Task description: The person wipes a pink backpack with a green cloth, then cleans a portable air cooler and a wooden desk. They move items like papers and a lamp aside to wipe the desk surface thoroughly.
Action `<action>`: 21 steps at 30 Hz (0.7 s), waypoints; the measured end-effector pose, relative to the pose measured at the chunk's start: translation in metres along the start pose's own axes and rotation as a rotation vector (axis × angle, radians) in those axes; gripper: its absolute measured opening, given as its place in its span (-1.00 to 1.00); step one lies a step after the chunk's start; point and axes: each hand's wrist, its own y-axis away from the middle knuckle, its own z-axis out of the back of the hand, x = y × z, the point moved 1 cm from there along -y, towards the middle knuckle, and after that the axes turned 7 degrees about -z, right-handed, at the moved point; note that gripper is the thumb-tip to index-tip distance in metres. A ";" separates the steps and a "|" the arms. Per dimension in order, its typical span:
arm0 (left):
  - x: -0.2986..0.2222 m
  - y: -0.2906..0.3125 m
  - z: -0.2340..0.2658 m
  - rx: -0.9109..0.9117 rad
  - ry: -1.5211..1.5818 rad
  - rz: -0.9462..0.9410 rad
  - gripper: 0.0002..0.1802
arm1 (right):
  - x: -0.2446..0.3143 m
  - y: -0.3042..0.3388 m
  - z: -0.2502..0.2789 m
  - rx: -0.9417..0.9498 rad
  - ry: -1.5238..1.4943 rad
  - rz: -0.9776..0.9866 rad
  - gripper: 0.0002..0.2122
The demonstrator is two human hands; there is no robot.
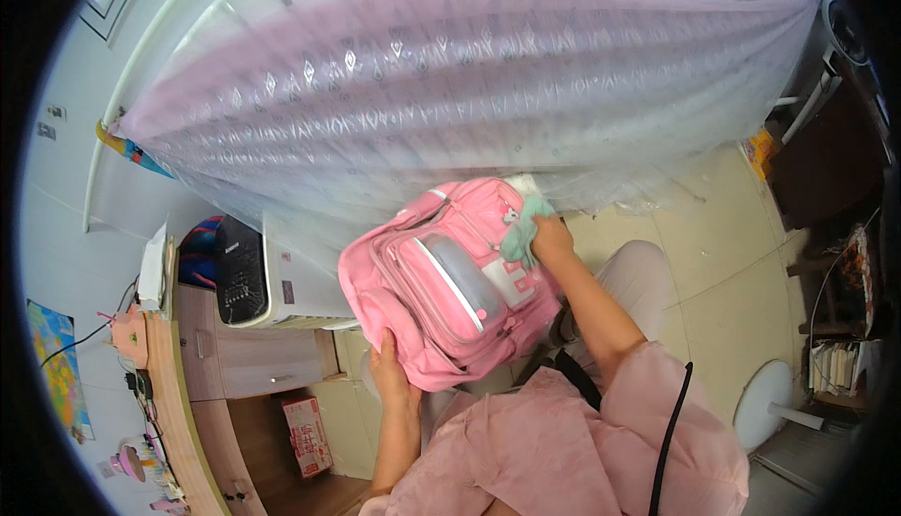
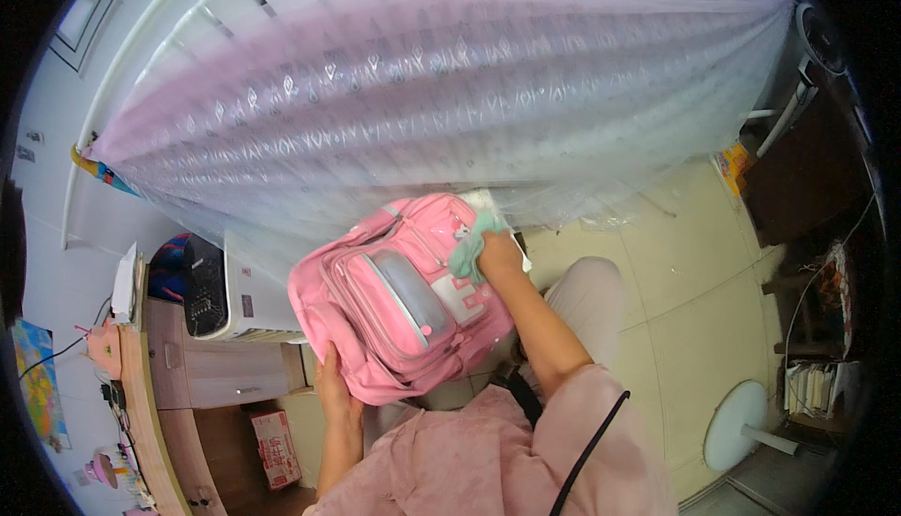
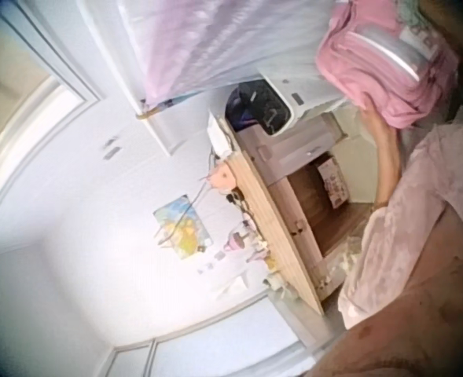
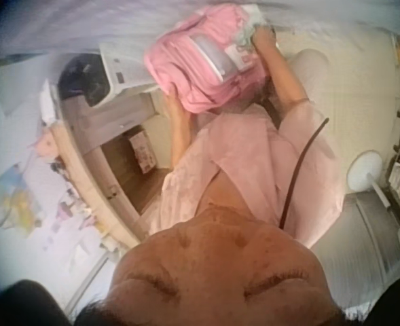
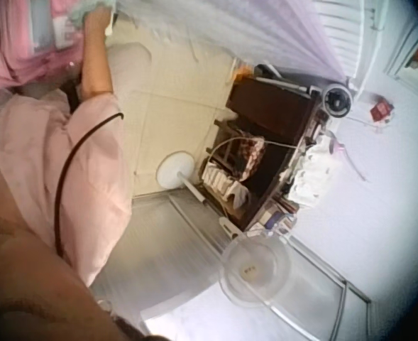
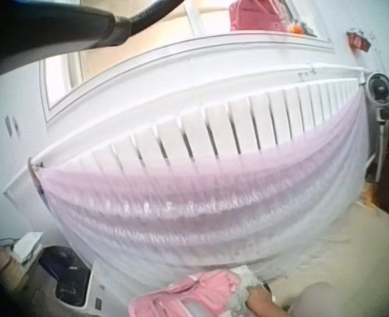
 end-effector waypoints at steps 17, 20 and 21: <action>-0.027 -0.018 -0.039 0.093 -0.059 -0.004 -0.66 | 0.005 0.104 0.002 0.159 -0.243 0.271 -0.73; -0.051 -0.014 -0.091 0.245 -0.083 0.020 -0.67 | 0.012 0.103 0.023 0.031 -0.437 0.316 -0.72; -0.063 -0.014 -0.107 0.302 -0.099 0.017 -0.67 | 0.040 0.103 0.049 0.015 -0.527 0.283 -0.72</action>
